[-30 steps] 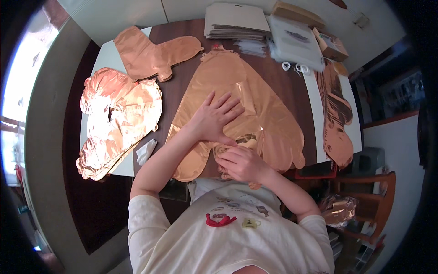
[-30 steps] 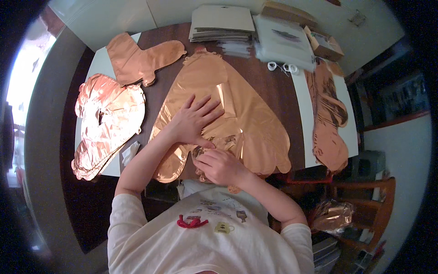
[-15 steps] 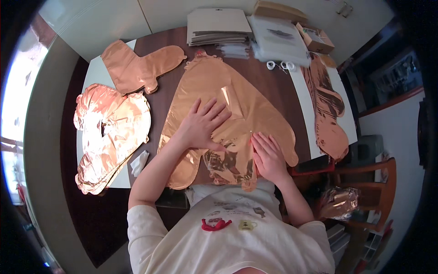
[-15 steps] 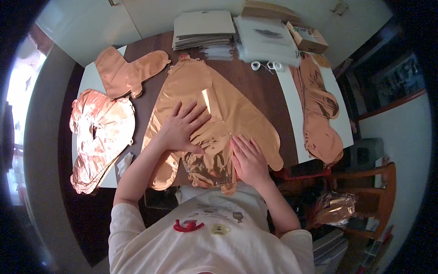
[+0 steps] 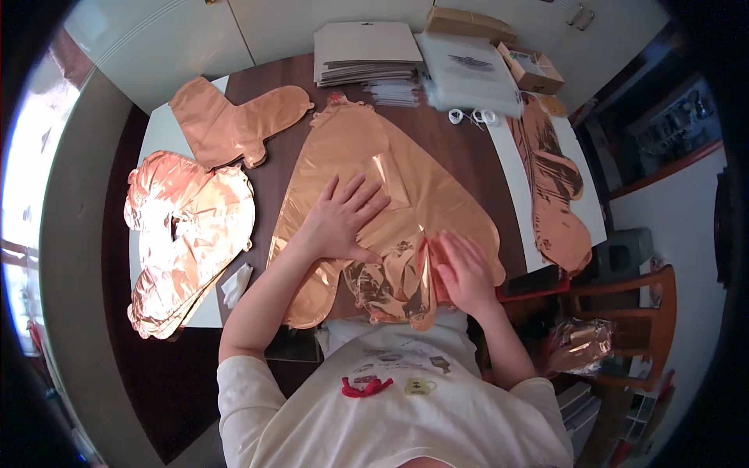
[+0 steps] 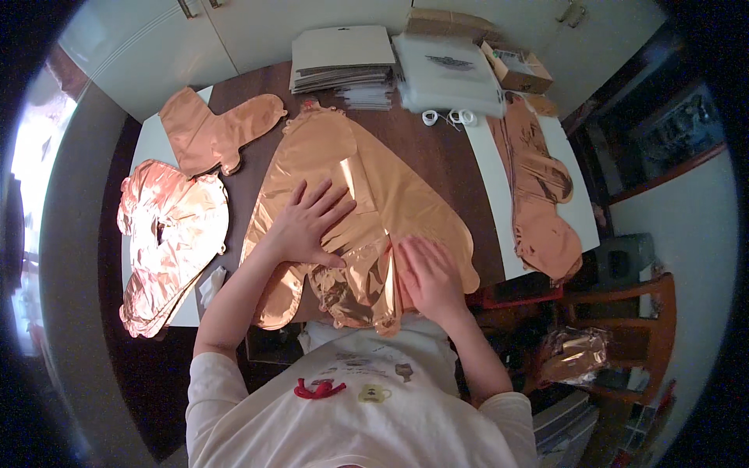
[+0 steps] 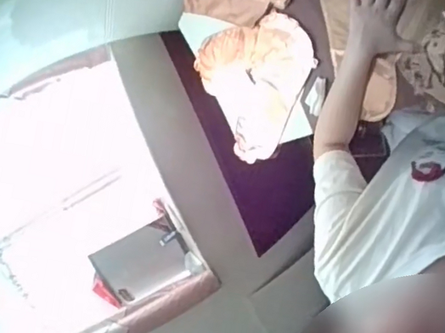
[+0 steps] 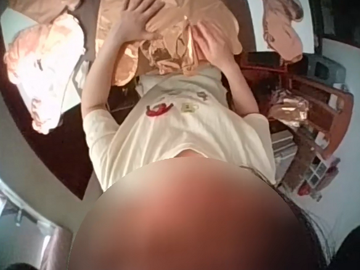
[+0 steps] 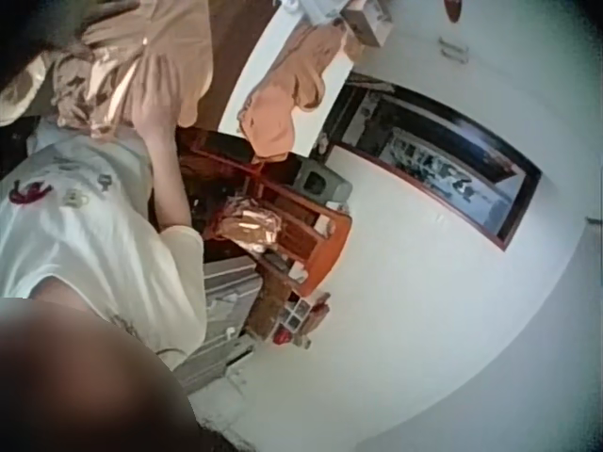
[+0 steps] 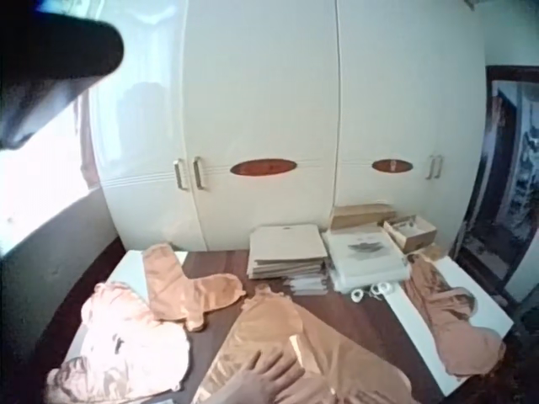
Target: Folding a rose gold metallic foil balloon on a desk.
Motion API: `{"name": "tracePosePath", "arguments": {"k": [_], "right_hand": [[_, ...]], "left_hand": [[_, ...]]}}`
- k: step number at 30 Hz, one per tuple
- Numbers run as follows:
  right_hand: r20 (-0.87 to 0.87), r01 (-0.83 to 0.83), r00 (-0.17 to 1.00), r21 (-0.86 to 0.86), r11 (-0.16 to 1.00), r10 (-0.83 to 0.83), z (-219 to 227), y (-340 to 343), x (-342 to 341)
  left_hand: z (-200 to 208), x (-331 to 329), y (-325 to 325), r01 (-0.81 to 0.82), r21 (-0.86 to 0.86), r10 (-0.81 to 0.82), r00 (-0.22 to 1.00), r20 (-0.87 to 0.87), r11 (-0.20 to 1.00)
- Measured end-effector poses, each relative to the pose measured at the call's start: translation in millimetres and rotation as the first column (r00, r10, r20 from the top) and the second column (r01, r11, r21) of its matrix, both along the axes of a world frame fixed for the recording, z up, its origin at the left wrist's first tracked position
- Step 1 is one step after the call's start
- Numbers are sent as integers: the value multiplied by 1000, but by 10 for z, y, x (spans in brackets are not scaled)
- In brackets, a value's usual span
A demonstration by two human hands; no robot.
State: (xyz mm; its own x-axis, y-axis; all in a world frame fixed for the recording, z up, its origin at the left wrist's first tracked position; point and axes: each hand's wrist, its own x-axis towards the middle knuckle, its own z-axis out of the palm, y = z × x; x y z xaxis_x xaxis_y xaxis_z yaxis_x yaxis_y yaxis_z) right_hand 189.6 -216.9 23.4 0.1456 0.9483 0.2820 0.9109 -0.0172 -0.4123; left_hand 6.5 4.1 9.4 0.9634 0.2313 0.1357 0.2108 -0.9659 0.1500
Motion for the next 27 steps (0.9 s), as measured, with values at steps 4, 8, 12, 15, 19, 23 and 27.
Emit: {"name": "tracePosePath", "arguments": {"k": [4,8,12,15,19,23,27], "right_hand": [[151,368,915,62,928,-373,82,-210,54],[110,420,905,-62,905,-412,-26,-442,74],[59,415,906,60,908,-419,-13,-413,-75],[129,253,958,34,967,-255,138,-265,-172],[11,-13,1000,-96,995,15,47,-172,-183],[-147,-211,973,-249,945,178,32,-253,-240],[-28,-174,985,-187,967,171,-84,-295,-292]], "left_hand": [[-11,-10,10,-5,-1,5,1000,-9,1000],[-5,-9,12,-1,-7,1,1000,0,1000],[-22,8,16,4,13,-4,1000,2,1000],[-20,5,10,5,23,-5,1000,6,1000],[-7,-4,7,7,38,-8,1000,18,999],[-30,-9,6,-1,30,1,1000,20,1000],[-7,-9,8,-4,10,4,1000,20,1000]]}}
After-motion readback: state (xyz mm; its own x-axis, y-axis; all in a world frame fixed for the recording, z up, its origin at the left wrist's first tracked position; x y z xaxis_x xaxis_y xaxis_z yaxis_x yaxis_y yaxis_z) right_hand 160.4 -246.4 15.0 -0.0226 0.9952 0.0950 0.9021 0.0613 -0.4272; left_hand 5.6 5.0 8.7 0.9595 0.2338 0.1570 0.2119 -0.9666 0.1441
